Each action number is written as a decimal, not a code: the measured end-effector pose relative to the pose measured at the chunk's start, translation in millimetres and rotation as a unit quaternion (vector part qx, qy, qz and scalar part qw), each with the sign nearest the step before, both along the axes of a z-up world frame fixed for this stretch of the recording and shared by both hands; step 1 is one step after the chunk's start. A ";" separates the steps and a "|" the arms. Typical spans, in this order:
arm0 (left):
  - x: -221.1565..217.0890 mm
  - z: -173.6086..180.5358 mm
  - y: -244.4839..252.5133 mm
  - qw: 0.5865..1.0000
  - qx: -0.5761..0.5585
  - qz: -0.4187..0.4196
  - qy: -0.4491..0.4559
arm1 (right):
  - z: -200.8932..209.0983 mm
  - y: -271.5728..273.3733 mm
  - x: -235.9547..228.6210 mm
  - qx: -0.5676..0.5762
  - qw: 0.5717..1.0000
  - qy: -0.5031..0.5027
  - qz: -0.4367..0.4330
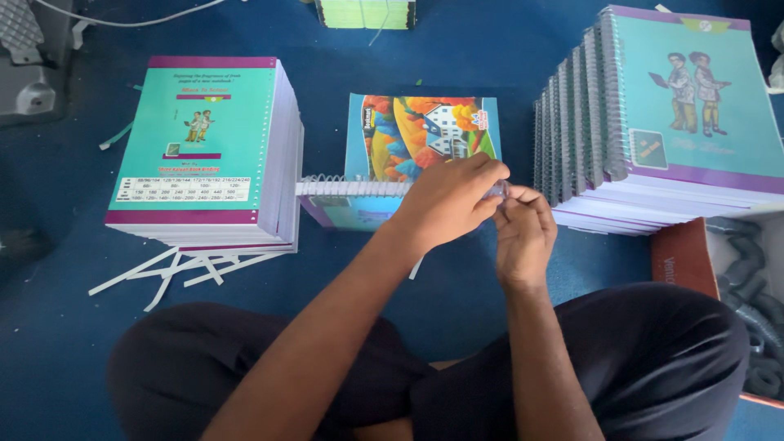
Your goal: The person sits on the floor and binds spiral notebooks by hand. They insert a plastic coil into the punched holes of a notebook cover and pages, then place the finished notebook onto a stack.
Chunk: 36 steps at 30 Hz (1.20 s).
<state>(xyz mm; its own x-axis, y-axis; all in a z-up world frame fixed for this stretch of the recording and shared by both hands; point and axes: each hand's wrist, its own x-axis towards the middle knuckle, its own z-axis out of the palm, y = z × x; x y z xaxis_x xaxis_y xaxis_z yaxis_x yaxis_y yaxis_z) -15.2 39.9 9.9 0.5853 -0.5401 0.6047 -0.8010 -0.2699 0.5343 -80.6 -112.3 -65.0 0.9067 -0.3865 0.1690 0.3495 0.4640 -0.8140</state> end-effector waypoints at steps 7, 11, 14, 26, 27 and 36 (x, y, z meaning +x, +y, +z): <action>4.2 3.0 -0.4 0.999 0.045 -0.002 0.007 | 3.5 1.4 -0.9 -0.014 1.000 0.012 -0.002; 4.0 4.2 -0.3 0.998 0.061 0.001 0.006 | 2.6 -0.3 -0.3 0.012 1.000 0.010 0.012; 5.3 5.5 -0.9 0.998 0.068 0.006 0.018 | 1.9 -0.6 1.9 0.029 0.999 0.016 0.015; 15.9 2.9 -3.5 0.999 0.033 0.003 0.037 | 2.3 -5.2 11.8 0.013 0.999 0.035 0.021; 16.7 2.1 -3.4 0.999 0.031 0.002 0.039 | 1.4 -5.4 12.5 0.011 0.999 0.037 0.021; 20.9 -2.1 -5.9 0.997 0.029 -0.002 0.069 | -3.5 -5.3 17.3 0.008 1.000 0.022 0.017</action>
